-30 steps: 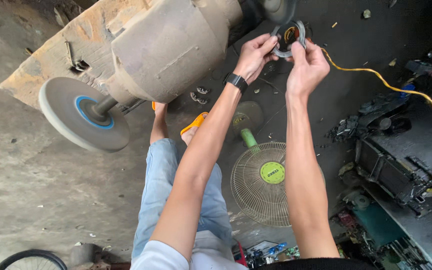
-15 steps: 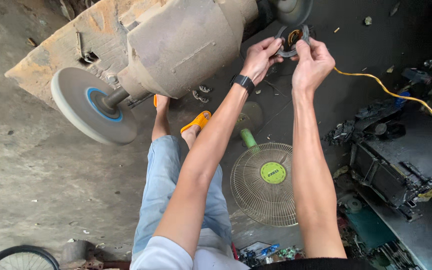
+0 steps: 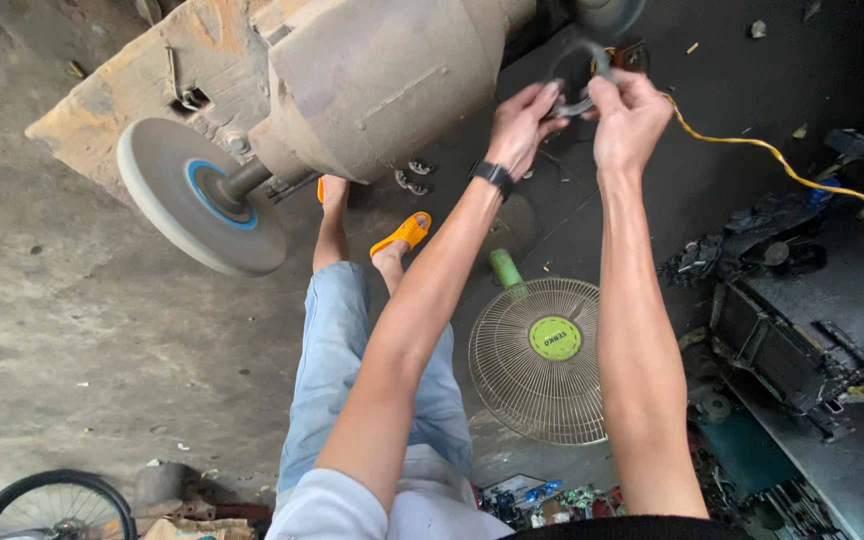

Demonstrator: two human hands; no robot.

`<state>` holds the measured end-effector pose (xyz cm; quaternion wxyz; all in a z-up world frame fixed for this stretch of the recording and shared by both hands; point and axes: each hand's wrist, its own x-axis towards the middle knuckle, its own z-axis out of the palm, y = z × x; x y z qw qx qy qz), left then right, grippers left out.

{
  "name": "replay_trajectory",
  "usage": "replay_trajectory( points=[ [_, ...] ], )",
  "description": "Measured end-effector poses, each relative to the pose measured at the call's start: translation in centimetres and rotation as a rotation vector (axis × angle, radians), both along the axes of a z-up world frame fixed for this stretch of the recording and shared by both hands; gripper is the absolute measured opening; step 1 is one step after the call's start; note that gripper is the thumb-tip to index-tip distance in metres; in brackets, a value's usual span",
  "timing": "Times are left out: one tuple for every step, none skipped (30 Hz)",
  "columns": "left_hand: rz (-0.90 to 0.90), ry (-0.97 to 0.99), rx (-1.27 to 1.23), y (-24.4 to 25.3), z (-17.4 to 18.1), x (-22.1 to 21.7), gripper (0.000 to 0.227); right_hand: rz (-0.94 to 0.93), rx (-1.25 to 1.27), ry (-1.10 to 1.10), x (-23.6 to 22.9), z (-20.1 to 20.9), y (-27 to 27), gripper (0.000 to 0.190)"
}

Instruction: The person uses a bench grinder to smooth the edges of several small metal parts. They hold each piece against the spinning wheel, rotate it to grind different sides, and then place the finished items on the floor.

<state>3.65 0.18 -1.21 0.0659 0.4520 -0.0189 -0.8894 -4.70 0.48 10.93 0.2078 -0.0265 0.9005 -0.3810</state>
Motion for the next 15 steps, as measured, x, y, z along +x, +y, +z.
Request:
replay_trajectory(
  points=[
    [-0.007, 0.017, -0.034, 0.1, 0.0, 0.9, 0.03, 0.001, -0.006, -0.102, 0.0, -0.5, 0.4, 0.004],
    [-0.009, 0.015, -0.03, 0.0, 0.2, 1.9, 0.03, -0.001, -0.002, -0.104, 0.5, -0.8, 1.6, 0.004],
    [-0.093, -0.063, -0.039, -0.2, 0.5, 2.8, 0.043, -0.06, -0.033, -0.209, 1.0, -1.0, 2.8, 0.009],
    [-0.177, -0.131, -0.053, -0.6, 0.6, 3.1, 0.059, -0.12, -0.068, -0.304, 1.1, -1.4, 3.8, 0.015],
    [-0.178, -0.125, -0.053, -0.5, 0.4, 2.7, 0.059, -0.121, -0.069, -0.298, 1.1, -0.6, 3.5, 0.015],
    [-0.135, -0.024, -0.078, -0.1, 0.4, 2.6, 0.033, -0.141, -0.115, -0.304, 1.3, 0.4, 3.5, 0.022],
    [-0.091, 0.078, -0.101, 0.3, 0.3, 2.4, 0.011, -0.162, -0.162, -0.309, 1.6, 1.3, 3.5, 0.029],
    [-0.089, 0.085, -0.101, -0.3, 1.0, 1.3, 0.011, -0.16, -0.162, -0.302, 1.3, 1.1, 3.7, 0.029],
    [-0.108, 0.085, -0.09, -0.9, 1.7, 0.3, 0.015, -0.139, -0.171, -0.184, 1.1, 0.9, 4.0, 0.019],
    [-0.13, 0.083, -0.077, -1.3, 2.4, -0.5, 0.021, -0.124, -0.178, -0.068, 1.2, 0.8, 4.5, 0.01],
    [-0.133, 0.087, -0.075, -1.1, 2.5, -1.1, 0.021, -0.126, -0.177, -0.064, 0.7, 1.2, 3.8, 0.01],
    [-0.099, 0.155, -0.055, -1.4, 2.4, -2.0, 0.022, -0.061, -0.155, 0.063, 0.1, 1.4, 2.7, 0.008],
    [-0.066, 0.222, -0.035, -1.8, 2.3, -2.8, 0.023, 0.004, -0.132, 0.191, -0.5, 1.6, 1.5, 0.007],
    [-0.062, 0.223, -0.039, -2.0, 2.2, -3.5, 0.023, 0.008, -0.136, 0.191, -0.6, 2.0, 0.1, 0.007],
    [0.016, 0.289, -0.014, -2.3, 2.0, -4.1, 0.016, 0.015, -0.128, 0.239, -0.7, 2.4, -1.3, 0.005]
  ],
)
